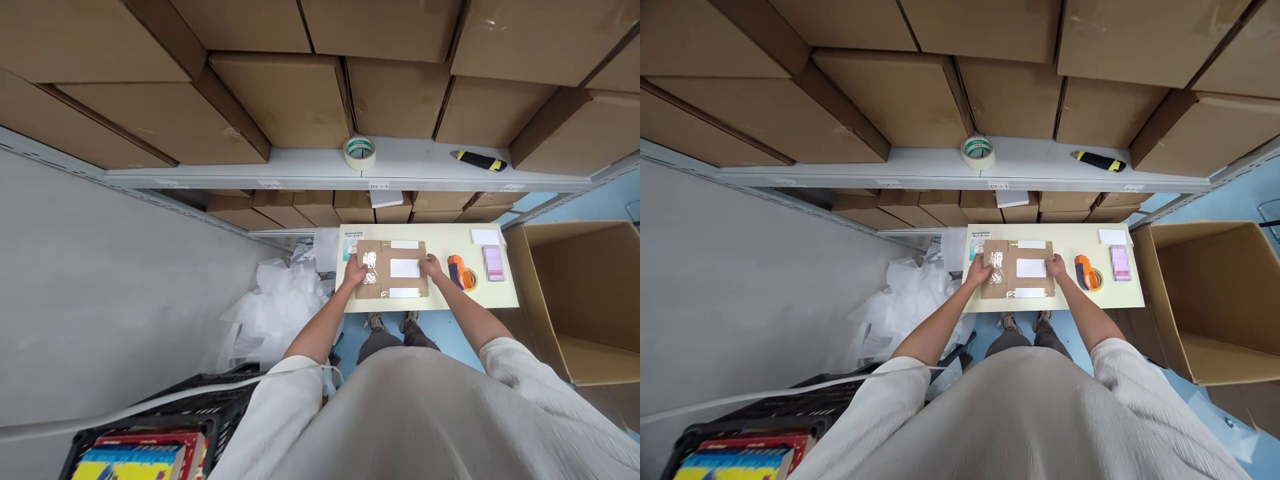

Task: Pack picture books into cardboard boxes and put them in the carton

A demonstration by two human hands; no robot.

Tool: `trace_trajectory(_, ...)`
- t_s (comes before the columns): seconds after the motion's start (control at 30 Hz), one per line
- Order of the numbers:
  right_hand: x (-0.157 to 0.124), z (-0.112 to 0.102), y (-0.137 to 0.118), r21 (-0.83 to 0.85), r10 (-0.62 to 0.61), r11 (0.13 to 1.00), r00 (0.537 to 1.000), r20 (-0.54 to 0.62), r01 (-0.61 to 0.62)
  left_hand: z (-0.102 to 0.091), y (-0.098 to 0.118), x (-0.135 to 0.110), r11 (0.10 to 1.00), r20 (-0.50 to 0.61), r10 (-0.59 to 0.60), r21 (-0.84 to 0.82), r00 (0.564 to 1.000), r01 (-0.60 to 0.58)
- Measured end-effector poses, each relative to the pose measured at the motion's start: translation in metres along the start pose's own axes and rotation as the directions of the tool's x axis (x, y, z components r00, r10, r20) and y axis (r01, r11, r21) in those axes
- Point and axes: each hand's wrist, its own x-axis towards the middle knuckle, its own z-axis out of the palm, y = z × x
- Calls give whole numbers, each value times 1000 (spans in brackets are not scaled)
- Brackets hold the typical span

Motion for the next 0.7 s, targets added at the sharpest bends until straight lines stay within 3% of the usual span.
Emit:
trace_trajectory(0.1, -5, -6, -4, 59, 56, 997, 998, -3, -56, -7, 1, 0, 999, -41, -27, -18, 999, 27)
trace_trajectory(0.23, -11, -20, -15, 135, 12, 991, 1000, -25, -9, -20, 14, 1, 996, -83, 44, 78, 996, -37)
trace_trajectory(0.4, -12, -50, -40, 225, -133, 959, 974, -183, 173, -29, 58, 0, 985, -125, 171, 57, 977, -165)
trace_trajectory(0.53, -17, -79, -57, 256, -283, 901, 922, -266, 351, -30, 98, -3, 986, -202, 169, 22, 965, -168)
trace_trajectory(0.6, -23, -91, -61, 234, -331, 888, 903, -275, 397, -29, 114, -4, 983, -196, 159, -60, 968, -174)
trace_trajectory(0.7, -34, -103, -63, 259, -383, 867, 901, -202, 426, -23, 128, -8, 961, -135, 191, -174, 972, -213)
